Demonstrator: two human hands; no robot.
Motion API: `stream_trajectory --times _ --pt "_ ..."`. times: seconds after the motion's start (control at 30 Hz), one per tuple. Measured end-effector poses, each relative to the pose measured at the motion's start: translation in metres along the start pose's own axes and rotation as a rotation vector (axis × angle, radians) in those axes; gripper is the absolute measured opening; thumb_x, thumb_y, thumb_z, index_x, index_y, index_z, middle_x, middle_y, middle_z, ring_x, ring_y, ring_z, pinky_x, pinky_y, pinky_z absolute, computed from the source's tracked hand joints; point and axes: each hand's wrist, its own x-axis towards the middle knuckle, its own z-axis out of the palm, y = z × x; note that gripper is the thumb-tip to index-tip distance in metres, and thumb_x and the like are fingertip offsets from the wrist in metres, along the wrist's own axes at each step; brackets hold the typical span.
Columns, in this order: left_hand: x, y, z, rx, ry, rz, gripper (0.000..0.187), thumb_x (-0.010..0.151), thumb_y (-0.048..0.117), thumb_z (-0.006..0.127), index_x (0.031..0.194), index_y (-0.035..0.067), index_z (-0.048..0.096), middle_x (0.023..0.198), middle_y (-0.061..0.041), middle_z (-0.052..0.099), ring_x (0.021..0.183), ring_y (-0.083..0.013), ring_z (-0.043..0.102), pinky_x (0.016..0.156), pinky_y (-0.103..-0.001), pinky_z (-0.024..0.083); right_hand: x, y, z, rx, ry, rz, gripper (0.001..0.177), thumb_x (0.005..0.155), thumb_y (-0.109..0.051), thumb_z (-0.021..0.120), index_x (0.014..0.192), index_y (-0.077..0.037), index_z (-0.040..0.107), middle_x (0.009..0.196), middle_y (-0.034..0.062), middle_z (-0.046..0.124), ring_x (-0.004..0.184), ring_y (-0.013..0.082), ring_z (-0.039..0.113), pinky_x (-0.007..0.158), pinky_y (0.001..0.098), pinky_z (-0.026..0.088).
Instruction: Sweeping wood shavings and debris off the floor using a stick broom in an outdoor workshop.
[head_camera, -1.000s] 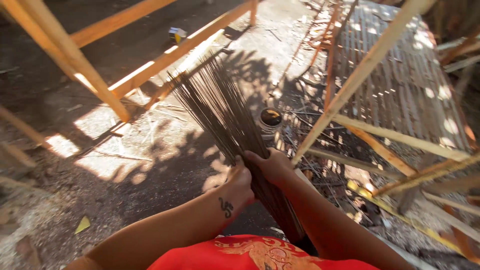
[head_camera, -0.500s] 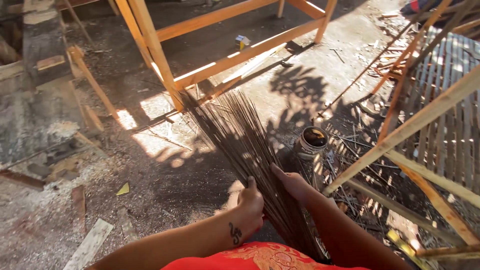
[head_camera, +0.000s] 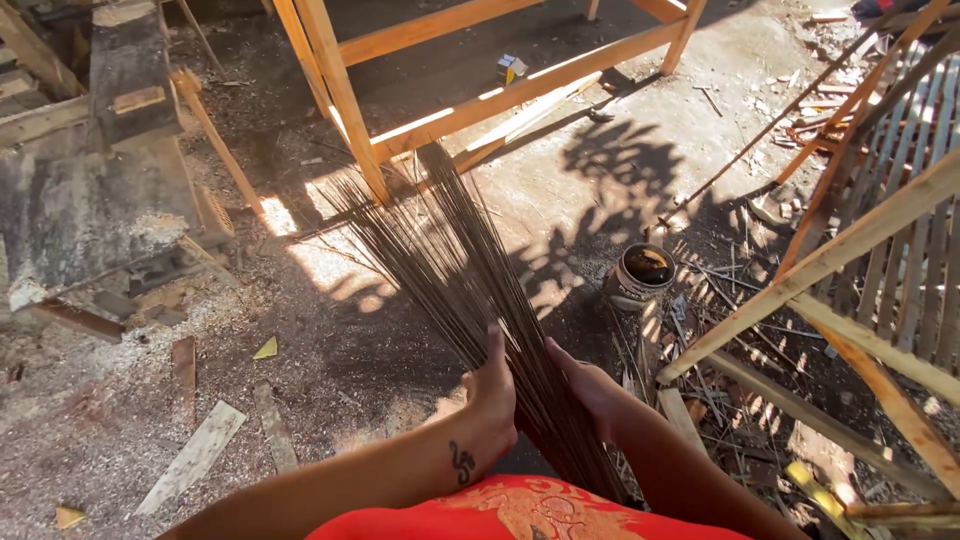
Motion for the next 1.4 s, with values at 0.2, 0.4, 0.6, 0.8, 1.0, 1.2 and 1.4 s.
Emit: stream_trajectory --times 0.2,0.4,0.6,0.8,1.0,1.2,1.4 --pt "-0.024 -0.01 0.007 -0.142 -0.076 0.275 0.102 0.078 0.058 0.081 0.138 -0.015 0.041 0.132 -0.024 0.063 0.115 -0.0303 0.066 0.101 -0.044 0.056 -0.026 0.003 0.007 -0.015 0.02 -0.097 0.066 0.092 -0.061 0.059 0.112 -0.001 0.077 0.091 0.0131 0.077 0.072 0.0235 0.073 0.067 0.0388 0.06" --pt "-0.04 -0.017 0.013 -0.049 -0.153 0.18 0.062 0.091 0.054 0.063 0.123 0.001 0.062 0.113 -0.016 0.071 0.103 -0.0276 0.069 0.089 -0.042 0.056 -0.042 0.0 -0.003 -0.063 0.088 -0.124 0.072 0.089 -0.065 0.062 0.105 0.004 0.075 0.084 0.0144 0.072 0.065 0.0231 0.07 0.06 0.0376 0.06" --pt "-0.036 -0.031 0.019 -0.035 -0.203 0.094 0.048 0.104 0.046 0.051 0.115 0.002 0.066 0.1 -0.013 0.069 0.082 -0.0239 0.067 0.078 -0.042 0.059 -0.05 -0.002 -0.001 -0.205 0.113 -0.203 0.063 0.088 -0.055 0.069 0.103 0.007 0.072 0.08 0.0156 0.073 0.057 0.0225 0.072 0.054 0.0352 0.062" --pt "-0.047 -0.03 0.012 0.132 -0.125 0.056 0.051 0.107 0.049 0.045 0.114 0.002 0.06 0.085 -0.012 0.059 0.071 -0.0236 0.055 0.067 -0.044 0.05 -0.005 0.013 -0.022 -0.17 0.139 -0.295 0.049 0.089 -0.043 0.073 0.097 0.005 0.073 0.078 0.0138 0.076 0.057 0.0218 0.073 0.05 0.0342 0.06" --pt "-0.051 -0.025 0.012 0.124 -0.11 0.059 0.048 0.107 0.045 0.044 0.113 0.001 0.061 0.081 -0.011 0.065 0.066 -0.0228 0.062 0.067 -0.04 0.058 0.036 0.022 -0.037 -0.232 0.257 -0.214 0.053 0.093 -0.049 0.071 0.095 0.004 0.075 0.07 0.0128 0.072 0.05 0.0205 0.067 0.045 0.033 0.055" --pt "-0.052 -0.025 0.013 0.137 -0.096 0.039 0.045 0.107 0.044 0.043 0.117 0.003 0.058 0.087 -0.011 0.067 0.067 -0.0224 0.063 0.069 -0.04 0.059 0.072 0.041 -0.065 -0.186 0.249 -0.207 0.057 0.092 -0.051 0.069 0.099 0.005 0.079 0.074 0.0144 0.075 0.053 0.0212 0.07 0.046 0.0331 0.056" --pt "-0.014 -0.036 0.007 0.243 -0.089 0.089 0.053 0.108 0.049 0.044 0.113 -0.001 0.062 0.083 -0.01 0.066 0.069 -0.0159 0.061 0.069 -0.037 0.05 0.015 0.021 -0.03 -0.099 0.102 -0.114 0.064 0.093 -0.058 0.062 0.1 0.004 0.076 0.077 0.0128 0.074 0.057 0.0206 0.07 0.051 0.033 0.06"
